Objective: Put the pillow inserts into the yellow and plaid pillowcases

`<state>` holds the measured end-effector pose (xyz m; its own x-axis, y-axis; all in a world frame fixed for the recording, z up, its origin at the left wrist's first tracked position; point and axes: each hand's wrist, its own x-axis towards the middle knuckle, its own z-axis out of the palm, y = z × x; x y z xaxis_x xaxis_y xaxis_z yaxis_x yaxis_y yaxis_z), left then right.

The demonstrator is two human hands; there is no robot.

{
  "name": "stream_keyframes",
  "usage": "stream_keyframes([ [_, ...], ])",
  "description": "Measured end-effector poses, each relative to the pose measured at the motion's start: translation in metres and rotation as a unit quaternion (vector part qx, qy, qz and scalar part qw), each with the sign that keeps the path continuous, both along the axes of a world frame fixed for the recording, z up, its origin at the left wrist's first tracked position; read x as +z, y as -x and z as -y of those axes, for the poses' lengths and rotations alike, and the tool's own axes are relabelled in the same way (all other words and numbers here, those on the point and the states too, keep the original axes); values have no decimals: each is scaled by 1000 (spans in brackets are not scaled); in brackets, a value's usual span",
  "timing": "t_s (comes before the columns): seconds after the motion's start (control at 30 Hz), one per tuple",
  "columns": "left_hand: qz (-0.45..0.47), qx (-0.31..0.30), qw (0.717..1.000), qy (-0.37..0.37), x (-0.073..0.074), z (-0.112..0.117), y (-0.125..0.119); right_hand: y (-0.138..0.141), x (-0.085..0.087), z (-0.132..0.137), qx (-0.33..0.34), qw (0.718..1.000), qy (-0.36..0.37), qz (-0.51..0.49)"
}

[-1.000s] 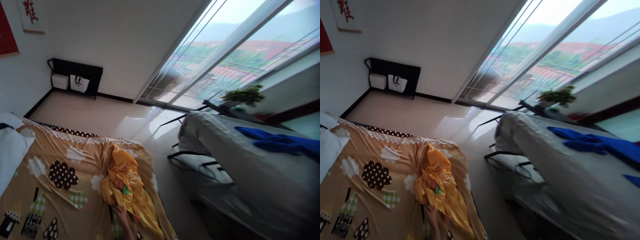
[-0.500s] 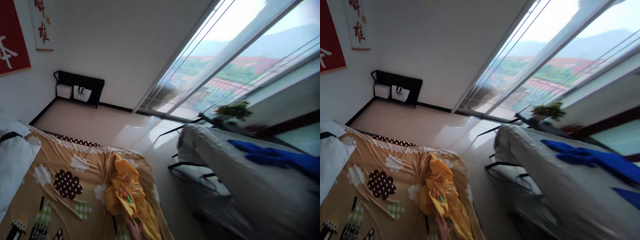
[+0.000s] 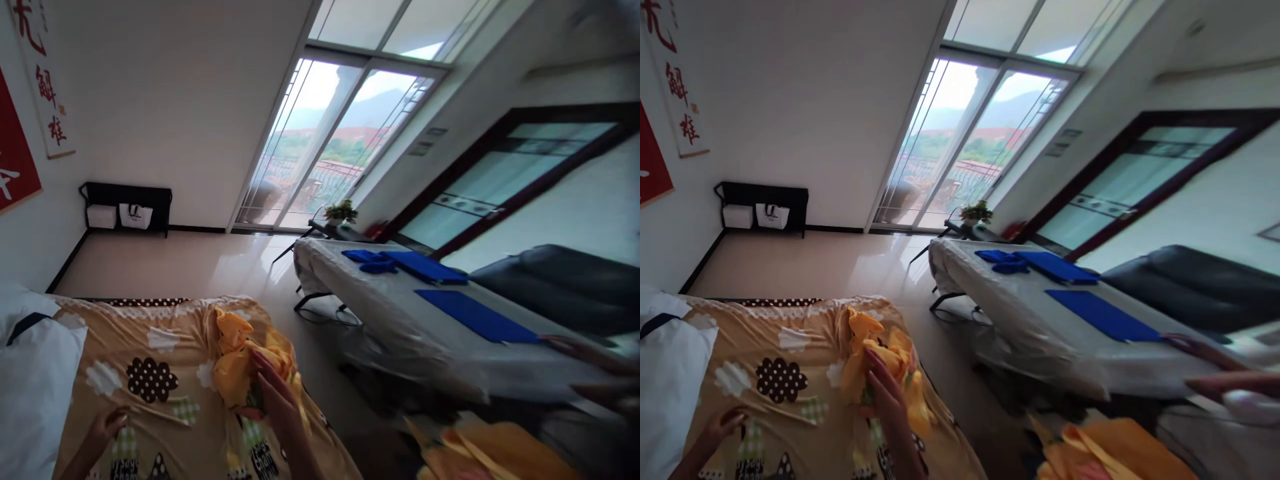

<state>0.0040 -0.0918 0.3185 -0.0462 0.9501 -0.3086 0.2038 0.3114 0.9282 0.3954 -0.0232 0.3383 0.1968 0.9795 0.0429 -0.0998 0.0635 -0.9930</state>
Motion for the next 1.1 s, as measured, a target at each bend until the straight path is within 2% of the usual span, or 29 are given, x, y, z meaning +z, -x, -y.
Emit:
stream_keyframes([
  [0.1,64,-163,984,-27,-29,-5,-19,41,22,10,35,998,-36,-37],
  [0.13,66,-195,977,-58,-34,-8,-31,50,29,14,50,997,-43,-36],
  [0.17,59,-200,974,-92,-35,-11,-44,57,35,17,62,996,-48,-34],
  [0.2,48,-186,974,-122,-33,-12,-57,62,41,19,75,995,-52,-36],
  [0.27,24,-114,981,-156,-20,-14,-78,66,48,24,94,992,-57,-55],
  [0.33,10,-42,985,-164,0,-15,-89,67,51,29,101,990,-62,-78],
  [0.37,7,-27,985,-170,12,-15,-89,67,52,31,103,989,-61,-87],
  [0.43,28,-52,981,-186,34,-18,-85,69,52,36,111,987,-52,-103],
  [0.5,92,-120,972,-180,46,-20,-82,75,55,40,126,984,-44,-120],
  [0.6,157,-147,965,-151,42,-19,-90,93,62,42,158,977,-37,-142],
  [0.73,67,-86,984,-144,31,-12,-105,115,68,37,185,965,-27,-181],
  [0.83,27,-40,985,-167,42,-12,-94,120,67,33,189,961,-26,-198],
  [0.9,51,-15,984,-172,54,-16,-81,120,65,31,191,960,-25,-202],
  [0.97,78,-18,984,-159,62,-20,-71,122,63,30,194,959,-24,-204],
  [1.03,94,-46,982,-156,62,-23,-69,128,63,30,204,956,-25,-207],
  [1.1,90,-48,983,-155,52,-23,-76,137,64,30,212,954,-34,-210],
])
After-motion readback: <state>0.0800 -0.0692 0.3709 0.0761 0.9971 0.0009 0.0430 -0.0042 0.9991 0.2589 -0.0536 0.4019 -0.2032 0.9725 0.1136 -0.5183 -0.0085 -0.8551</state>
